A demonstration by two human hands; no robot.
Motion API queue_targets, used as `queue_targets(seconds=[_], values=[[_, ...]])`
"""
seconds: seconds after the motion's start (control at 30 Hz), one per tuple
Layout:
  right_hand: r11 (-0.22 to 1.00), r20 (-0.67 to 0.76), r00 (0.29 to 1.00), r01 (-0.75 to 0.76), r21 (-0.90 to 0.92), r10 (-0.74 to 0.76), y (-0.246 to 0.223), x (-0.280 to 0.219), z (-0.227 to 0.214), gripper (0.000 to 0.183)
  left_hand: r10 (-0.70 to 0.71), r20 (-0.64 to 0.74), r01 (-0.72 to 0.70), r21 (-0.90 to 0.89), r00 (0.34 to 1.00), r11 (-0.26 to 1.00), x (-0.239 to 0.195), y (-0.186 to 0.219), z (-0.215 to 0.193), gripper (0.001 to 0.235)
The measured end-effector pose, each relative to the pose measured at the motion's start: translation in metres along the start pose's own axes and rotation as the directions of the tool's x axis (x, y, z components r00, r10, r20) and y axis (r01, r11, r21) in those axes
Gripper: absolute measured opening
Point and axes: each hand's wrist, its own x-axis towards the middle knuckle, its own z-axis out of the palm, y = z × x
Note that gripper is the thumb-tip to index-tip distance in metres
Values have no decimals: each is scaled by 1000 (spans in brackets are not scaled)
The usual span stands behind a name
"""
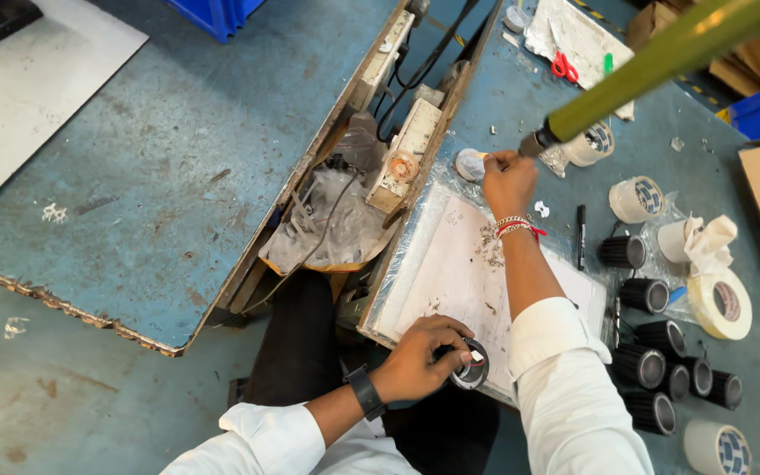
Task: The person assembles LED light fixtures by inserting components into the fixture housing, using an electric screwdriver to secure screws, and attaching small plastic covers to the assembly.
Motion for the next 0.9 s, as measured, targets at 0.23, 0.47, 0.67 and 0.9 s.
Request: queue_targets(seconds=[0.23, 0.47, 0.67, 0.9], values=[[991, -1, 996, 84, -108, -84, -11, -3, 3, 16, 5, 8, -5, -1, 1000, 1000, -1, -2, -1, 10], [996, 9, 1000, 26, -89, -25, -7, -3, 6, 15, 20, -6, -20, 20, 1000, 1000, -1, -5, 1, 10], [673, 288, 922, -387, 631, 259, 28, 22, 9, 12, 0, -9, 0, 4, 1000, 1000, -2, -9, 4, 9], [420, 386, 881, -471, 776, 275, 110, 15, 2, 9, 154, -63, -156, -30, 986, 987, -4, -51, 24, 9]])
